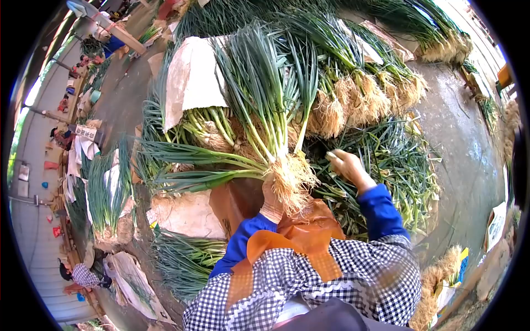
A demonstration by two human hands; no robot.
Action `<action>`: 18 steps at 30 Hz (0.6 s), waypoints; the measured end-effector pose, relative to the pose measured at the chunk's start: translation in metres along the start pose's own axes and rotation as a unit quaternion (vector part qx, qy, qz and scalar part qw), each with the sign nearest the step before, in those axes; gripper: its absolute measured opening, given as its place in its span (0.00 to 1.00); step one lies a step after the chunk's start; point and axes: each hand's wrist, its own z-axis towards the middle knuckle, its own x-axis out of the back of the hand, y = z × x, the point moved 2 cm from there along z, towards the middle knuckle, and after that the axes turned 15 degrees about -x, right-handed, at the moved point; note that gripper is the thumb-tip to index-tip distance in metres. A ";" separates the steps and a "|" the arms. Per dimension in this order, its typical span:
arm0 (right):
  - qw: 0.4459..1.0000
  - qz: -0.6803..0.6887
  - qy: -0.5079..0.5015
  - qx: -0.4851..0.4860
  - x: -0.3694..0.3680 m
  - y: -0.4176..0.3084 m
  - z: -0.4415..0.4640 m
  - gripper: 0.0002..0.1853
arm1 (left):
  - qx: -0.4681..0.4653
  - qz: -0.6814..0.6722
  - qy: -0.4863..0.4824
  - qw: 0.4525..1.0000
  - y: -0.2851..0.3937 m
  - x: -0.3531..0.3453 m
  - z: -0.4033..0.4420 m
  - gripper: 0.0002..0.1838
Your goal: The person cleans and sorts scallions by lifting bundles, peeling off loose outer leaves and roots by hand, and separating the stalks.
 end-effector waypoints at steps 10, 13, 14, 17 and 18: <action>0.977 -0.005 -0.075 0.198 -0.075 -0.032 -0.004 0.07 | 0.074 -0.053 -0.148 0.985 0.006 -0.040 -0.012 0.25; 0.947 -0.063 -0.113 0.293 -0.042 -0.021 -0.041 0.05 | -0.011 -0.018 -0.026 0.999 -0.004 -0.024 -0.009 0.28; 0.940 -0.083 -0.108 0.314 -0.034 -0.018 -0.047 0.05 | 0.041 -0.054 -0.074 0.995 -0.006 -0.018 -0.011 0.30; 0.917 -0.140 -0.100 0.360 -0.025 -0.020 -0.060 0.06 | 0.061 -0.005 -0.117 0.991 -0.016 0.001 -0.002 0.31; 0.904 -0.090 -0.128 0.397 -0.025 -0.024 -0.062 0.05 | 0.063 -0.007 -0.119 0.991 -0.017 -0.016 -0.002 0.31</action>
